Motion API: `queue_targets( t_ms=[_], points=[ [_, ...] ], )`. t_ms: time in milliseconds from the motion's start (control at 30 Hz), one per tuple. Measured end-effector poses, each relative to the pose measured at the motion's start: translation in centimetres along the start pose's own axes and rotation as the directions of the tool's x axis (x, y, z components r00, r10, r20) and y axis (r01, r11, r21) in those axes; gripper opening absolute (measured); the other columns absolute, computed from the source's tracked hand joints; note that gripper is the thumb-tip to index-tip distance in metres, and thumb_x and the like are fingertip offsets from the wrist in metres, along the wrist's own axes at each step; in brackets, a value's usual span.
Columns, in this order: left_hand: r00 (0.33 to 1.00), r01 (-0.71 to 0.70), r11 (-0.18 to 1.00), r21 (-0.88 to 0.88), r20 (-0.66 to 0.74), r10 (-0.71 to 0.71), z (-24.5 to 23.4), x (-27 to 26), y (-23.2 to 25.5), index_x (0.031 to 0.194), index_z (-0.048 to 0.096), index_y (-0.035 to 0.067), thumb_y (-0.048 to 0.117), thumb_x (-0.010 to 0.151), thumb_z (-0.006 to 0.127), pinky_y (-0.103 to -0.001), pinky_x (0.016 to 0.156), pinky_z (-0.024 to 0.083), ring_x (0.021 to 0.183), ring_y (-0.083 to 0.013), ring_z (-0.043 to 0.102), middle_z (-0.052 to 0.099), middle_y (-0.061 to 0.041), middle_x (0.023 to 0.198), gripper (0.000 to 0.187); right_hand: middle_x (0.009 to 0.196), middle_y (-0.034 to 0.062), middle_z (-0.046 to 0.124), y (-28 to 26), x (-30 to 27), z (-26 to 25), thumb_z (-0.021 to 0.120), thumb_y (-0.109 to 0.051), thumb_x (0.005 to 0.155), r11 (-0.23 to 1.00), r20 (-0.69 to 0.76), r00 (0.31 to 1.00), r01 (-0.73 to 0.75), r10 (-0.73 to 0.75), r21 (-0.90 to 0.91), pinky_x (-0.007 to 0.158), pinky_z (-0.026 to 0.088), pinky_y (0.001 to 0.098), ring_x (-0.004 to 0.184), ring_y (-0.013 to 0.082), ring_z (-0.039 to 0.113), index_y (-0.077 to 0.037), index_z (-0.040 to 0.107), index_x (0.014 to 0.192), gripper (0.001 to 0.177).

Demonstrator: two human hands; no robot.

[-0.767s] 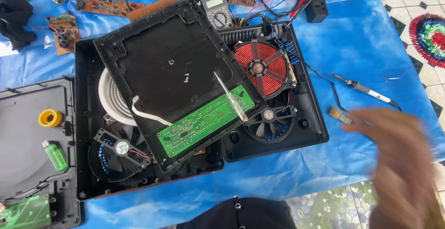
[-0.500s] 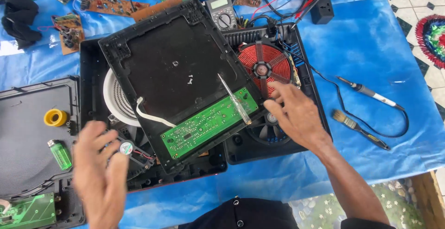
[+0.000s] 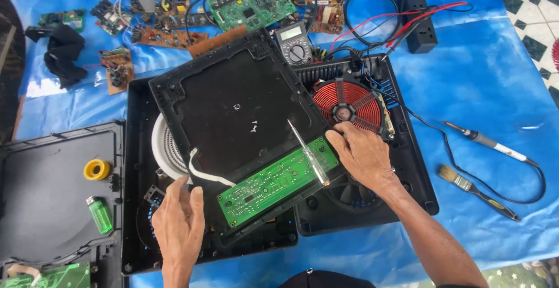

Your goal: The person uses a screwdriver to remove screws from a green circuit board inside a black electronic device. They then detach a white ribbon cable connector from the board and lift the board out of the device casing.

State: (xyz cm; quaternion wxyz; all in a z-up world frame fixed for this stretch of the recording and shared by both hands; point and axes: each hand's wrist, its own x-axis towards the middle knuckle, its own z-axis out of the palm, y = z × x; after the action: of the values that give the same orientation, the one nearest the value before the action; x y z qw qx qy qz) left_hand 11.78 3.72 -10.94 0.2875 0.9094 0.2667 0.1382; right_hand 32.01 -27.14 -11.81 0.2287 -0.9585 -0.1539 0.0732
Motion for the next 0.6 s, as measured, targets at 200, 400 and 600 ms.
queue_targets(
  t_ms=[200,400,600],
  points=[
    [0.995,0.099,0.991,-0.088,0.039,-0.096,1.4,-0.5,-0.2,0.134,0.059,0.003,0.039,0.102,0.051,-0.038,0.071,0.053,0.066,-0.0209,0.065,0.072,-0.008,0.078,0.049,0.062,0.0050,0.062,0.8,0.2,1.8,0.039,-0.038,0.109,0.999,-0.135,0.991,0.011,-0.018,-0.050,0.050,0.045,0.0490,0.056,0.0327,0.064,-0.014,0.060,0.093,0.035],
    [0.991,0.096,0.970,-0.224,-0.065,-0.113,2.2,-1.0,0.2,0.130,0.064,-0.001,0.033,0.102,0.057,-0.034,0.062,0.050,0.062,-0.0166,0.056,0.069,-0.009,0.080,0.044,0.062,0.0073,0.063,0.1,0.5,2.2,0.043,-0.035,0.107,1.000,-0.144,0.989,-0.030,0.030,-0.003,0.053,0.047,0.0516,0.057,0.0341,0.065,-0.011,0.057,0.092,0.032],
    [0.988,0.033,0.952,-0.303,-0.137,-0.078,2.0,-1.4,1.0,0.132,0.064,0.000,0.025,0.105,0.056,-0.031,0.064,0.050,0.066,-0.0150,0.054,0.065,-0.007,0.081,0.037,0.058,0.0017,0.054,1.3,0.7,3.6,0.047,-0.027,0.107,0.996,-0.204,0.979,0.040,-0.024,0.077,0.045,0.039,0.0418,0.050,0.0186,0.053,-0.009,0.061,0.091,0.028]
  ],
)
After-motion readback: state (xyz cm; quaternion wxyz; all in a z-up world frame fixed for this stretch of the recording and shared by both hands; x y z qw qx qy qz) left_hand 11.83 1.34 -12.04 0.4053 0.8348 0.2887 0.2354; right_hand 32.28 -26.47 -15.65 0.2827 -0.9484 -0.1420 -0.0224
